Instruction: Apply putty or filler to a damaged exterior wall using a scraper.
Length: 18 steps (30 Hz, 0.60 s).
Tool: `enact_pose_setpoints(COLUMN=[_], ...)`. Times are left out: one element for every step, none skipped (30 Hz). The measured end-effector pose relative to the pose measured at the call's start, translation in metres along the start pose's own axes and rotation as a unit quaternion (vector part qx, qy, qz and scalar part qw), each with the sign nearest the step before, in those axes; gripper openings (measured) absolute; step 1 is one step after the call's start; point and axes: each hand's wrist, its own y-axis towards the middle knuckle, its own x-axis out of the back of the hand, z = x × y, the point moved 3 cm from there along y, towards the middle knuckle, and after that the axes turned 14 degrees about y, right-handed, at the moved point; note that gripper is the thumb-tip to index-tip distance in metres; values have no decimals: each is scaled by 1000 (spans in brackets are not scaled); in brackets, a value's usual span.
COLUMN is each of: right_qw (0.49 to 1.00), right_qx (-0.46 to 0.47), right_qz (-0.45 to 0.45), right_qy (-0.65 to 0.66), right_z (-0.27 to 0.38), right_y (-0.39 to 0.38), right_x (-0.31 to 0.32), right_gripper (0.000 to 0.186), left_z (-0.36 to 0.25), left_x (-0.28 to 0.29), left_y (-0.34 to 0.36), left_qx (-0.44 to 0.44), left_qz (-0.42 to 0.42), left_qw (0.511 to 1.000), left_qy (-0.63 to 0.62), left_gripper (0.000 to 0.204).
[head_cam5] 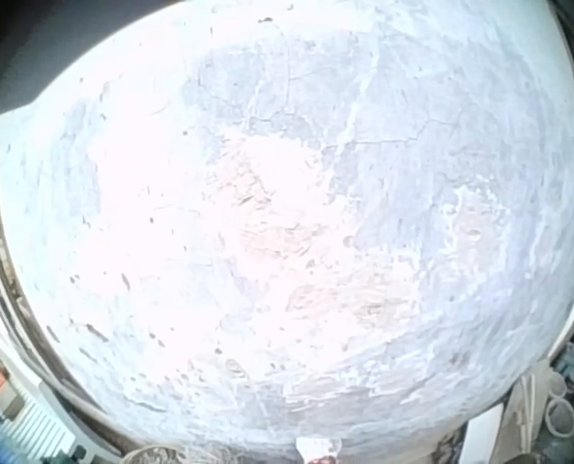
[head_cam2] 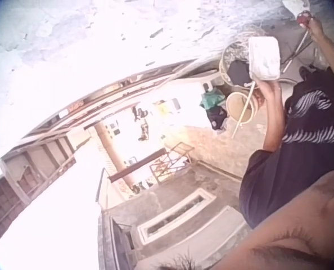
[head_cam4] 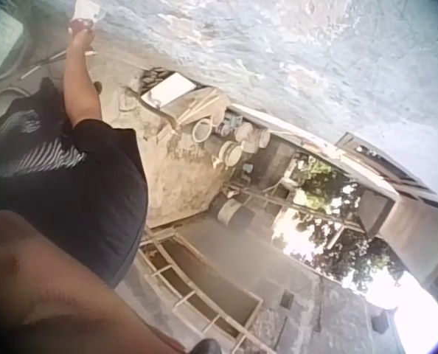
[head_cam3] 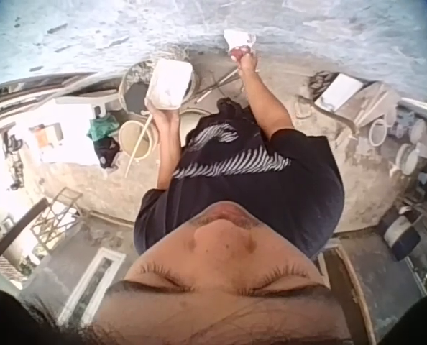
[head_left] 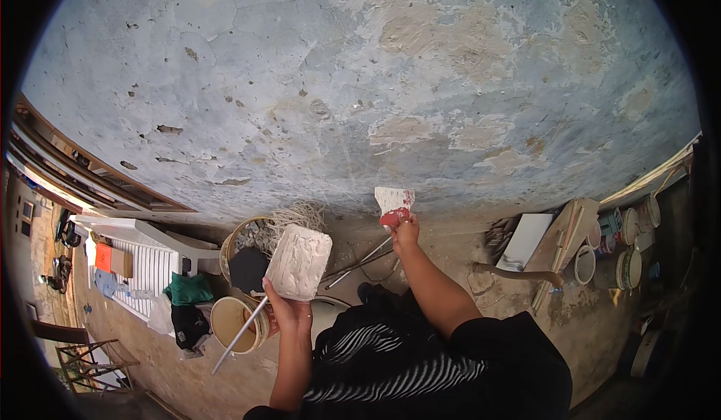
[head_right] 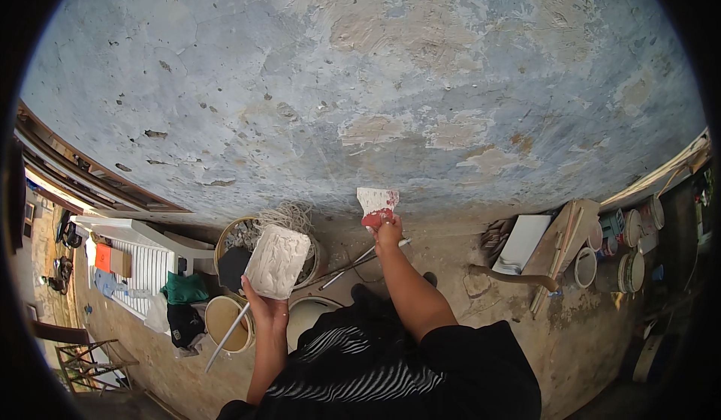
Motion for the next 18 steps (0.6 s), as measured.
enact_pose_setpoints(right_qw=[1000, 999, 999, 998, 997, 996, 993, 988, 988, 975, 956, 969, 968, 975, 980, 983, 983, 986], right_qx=[6, 0, -5, -2, 1, -6, 5, 17, 19, 48, 73, -44, -59, -52, -45, -38, -39, -60], right_qz=[-16, -43, -46, -64, -81, -83, -99, -118, -126, -158, -194, -186, -179, -151, -125, -106, -104, -98], right_qy=[-1, 0, 2, -8, -19, -18, -59, -99, -93, -150, -208, -158, -164, -156, -145, -145, -145, -122], right_z=[-4, -11, -17, -23, -26, -28, -29, -29, -28, -22, -18, -19, -31, -22, -16, -10, -7, -4], right_y=[15, 27, 38, 50, 64, 79, 94, 111, 139, 166, 189, 171, 165, 171, 178, 185, 179, 172], right_x=[5, 8, 9, 10, 13, 15, 17, 22, 36, 50, 67, 54, 54, 64, 79, 91, 93, 95], right_gripper=[11, 9, 9, 7, 6, 6, 8, 10, 10, 13, 16, 24, 24, 25, 26, 15, 15, 13], left_z=[7, 13, 20, 27, 37, 47, 57, 68, 78, 89, 100, 100, 100, 108, 114, 119, 118, 117], left_x=[-6, -9, -12, -14, -16, -19, -22, -25, -34, -44, -53, -50, -45, -52, -60, -67, -67, -65], left_y=[4, 7, 10, 13, 17, 20, 24, 33, 41, 49, 57, 56, 54, 55, 56, 56, 54, 52], left_qx=[1, 2, 3, 3, 2, 2, 2, 4, 12, 21, 31, 17, 4, 5, 3, 2, 0, 1], left_qz=[3, 0, -9, -18, -22, -20, -18, -21, -13, -3, 3, -16, -34, -31, -24, -16, -17, -16], left_qw=[1000, 1000, 1000, 1000, 999, 1000, 1000, 999, 999, 999, 998, 999, 998, 998, 999, 999, 999, 999], left_qy=[4, 9, 17, 25, 30, 23, 17, 24, 32, 41, 49, 49, 49, 47, 44, 41, 41, 42], left_gripper=[66, 66, 67, 67, 67, 67, 67, 67, 67, 67, 67, 66, 66, 66, 66, 66, 66, 66])
